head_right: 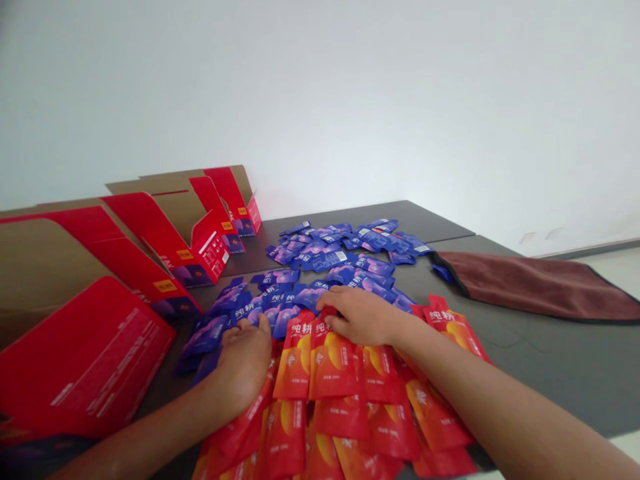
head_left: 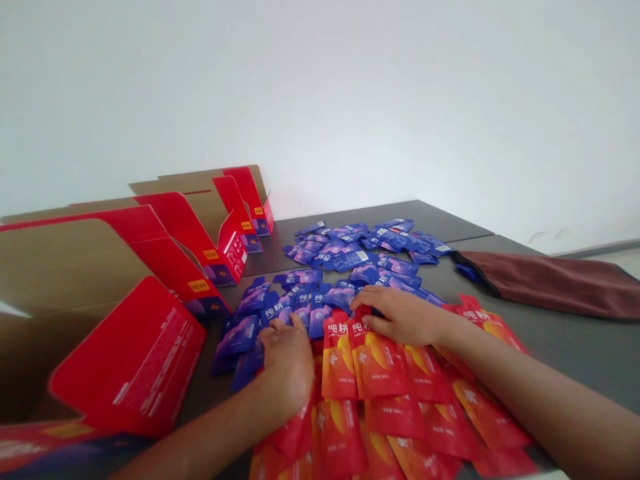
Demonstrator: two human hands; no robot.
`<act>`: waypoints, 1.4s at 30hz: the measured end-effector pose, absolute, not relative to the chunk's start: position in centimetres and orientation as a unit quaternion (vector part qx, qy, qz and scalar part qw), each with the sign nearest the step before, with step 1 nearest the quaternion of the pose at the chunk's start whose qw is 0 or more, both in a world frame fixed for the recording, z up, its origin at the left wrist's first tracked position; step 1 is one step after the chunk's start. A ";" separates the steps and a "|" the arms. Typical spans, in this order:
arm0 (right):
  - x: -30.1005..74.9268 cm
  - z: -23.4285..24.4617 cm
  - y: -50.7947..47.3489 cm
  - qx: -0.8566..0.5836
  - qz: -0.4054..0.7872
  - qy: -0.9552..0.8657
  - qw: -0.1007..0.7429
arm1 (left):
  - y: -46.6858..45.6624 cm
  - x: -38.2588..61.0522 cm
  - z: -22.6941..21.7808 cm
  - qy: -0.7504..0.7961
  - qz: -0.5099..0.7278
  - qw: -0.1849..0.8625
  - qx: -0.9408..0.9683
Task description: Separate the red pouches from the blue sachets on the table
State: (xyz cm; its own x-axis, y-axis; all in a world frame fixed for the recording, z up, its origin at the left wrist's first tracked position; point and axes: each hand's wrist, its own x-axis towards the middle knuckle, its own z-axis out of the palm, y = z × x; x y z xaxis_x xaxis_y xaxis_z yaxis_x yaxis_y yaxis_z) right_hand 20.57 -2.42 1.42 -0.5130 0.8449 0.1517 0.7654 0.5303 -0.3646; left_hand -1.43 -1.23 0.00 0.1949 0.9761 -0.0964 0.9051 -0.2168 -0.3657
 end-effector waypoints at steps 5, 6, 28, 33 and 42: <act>20.5 1.5 -2.5 -0.466 0.127 -0.862 0.152 | -1.4 -1.4 0.2 -0.615 0.151 0.118 -0.765; 20.5 1.5 -2.5 -0.467 0.127 -0.862 0.151 | -1.4 -1.4 0.2 -0.613 0.152 0.118 -0.766; 20.5 1.6 -2.5 -0.465 0.125 -0.862 0.159 | -1.5 -1.4 0.4 -0.616 0.142 0.108 -0.768; 20.6 1.5 -2.5 -0.463 0.123 -0.863 0.161 | -1.5 -1.3 0.7 -0.615 0.155 0.103 -0.767; 20.5 1.5 -2.4 -0.462 0.123 -0.863 0.163 | -1.5 -1.4 0.4 -0.616 0.143 0.103 -0.768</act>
State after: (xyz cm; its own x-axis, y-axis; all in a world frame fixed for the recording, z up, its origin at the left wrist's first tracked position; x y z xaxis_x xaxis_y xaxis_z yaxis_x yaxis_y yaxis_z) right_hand 20.49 -2.43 1.54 -0.5195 0.8377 0.1682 0.7575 0.5427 -0.3629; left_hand -1.39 -1.51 0.38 0.2003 0.9753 -0.0934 0.9165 -0.2203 -0.3339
